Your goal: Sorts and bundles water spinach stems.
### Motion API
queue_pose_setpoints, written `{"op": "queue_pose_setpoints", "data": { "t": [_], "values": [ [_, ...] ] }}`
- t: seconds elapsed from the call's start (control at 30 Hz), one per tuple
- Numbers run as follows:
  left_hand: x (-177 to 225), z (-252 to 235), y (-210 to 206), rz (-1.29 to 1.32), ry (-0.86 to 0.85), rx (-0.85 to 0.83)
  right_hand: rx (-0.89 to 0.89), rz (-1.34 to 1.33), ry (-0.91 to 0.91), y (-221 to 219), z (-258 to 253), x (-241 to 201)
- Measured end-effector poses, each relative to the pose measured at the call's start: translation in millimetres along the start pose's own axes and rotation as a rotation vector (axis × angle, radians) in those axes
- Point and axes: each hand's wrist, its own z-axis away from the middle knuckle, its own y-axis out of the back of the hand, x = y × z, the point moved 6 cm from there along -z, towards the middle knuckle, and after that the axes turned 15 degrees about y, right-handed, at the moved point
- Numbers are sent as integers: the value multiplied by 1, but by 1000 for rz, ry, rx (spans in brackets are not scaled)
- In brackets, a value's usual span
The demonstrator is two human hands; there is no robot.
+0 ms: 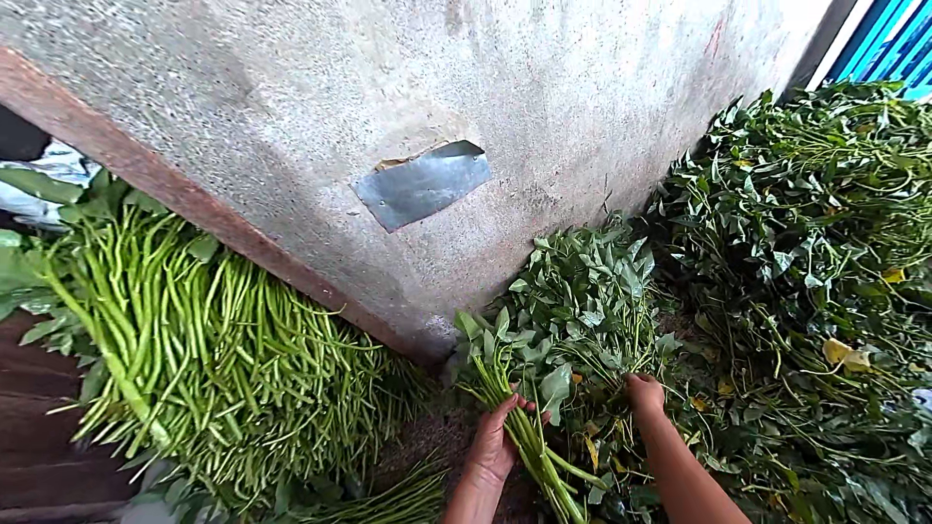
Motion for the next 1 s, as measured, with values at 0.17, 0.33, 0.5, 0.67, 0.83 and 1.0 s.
{"op": "queue_pose_setpoints", "data": {
  "t": [0.17, 0.33, 0.5, 0.67, 0.83, 1.0],
  "values": [
    [-9, 1, -2, -85, 55, -4, -96, -62, 379, 19, 63, -39],
    [-17, 1, -14, -387, -24, 77, -235, 251, 627, 7, 135, -62],
    [-25, 5, -28, -515, -101, 71, -389, 347, 781, -13, 169, -70],
    [-22, 3, -19, -394, -69, 108, -559, 323, 705, -24, 169, -73],
    [-15, -8, -7, -452, -18, 165, -750, -62, 353, -38, 151, -63],
    [-3, -15, -9, -383, -50, 243, -791, 63, 384, -49, 138, -69]
  ]
}}
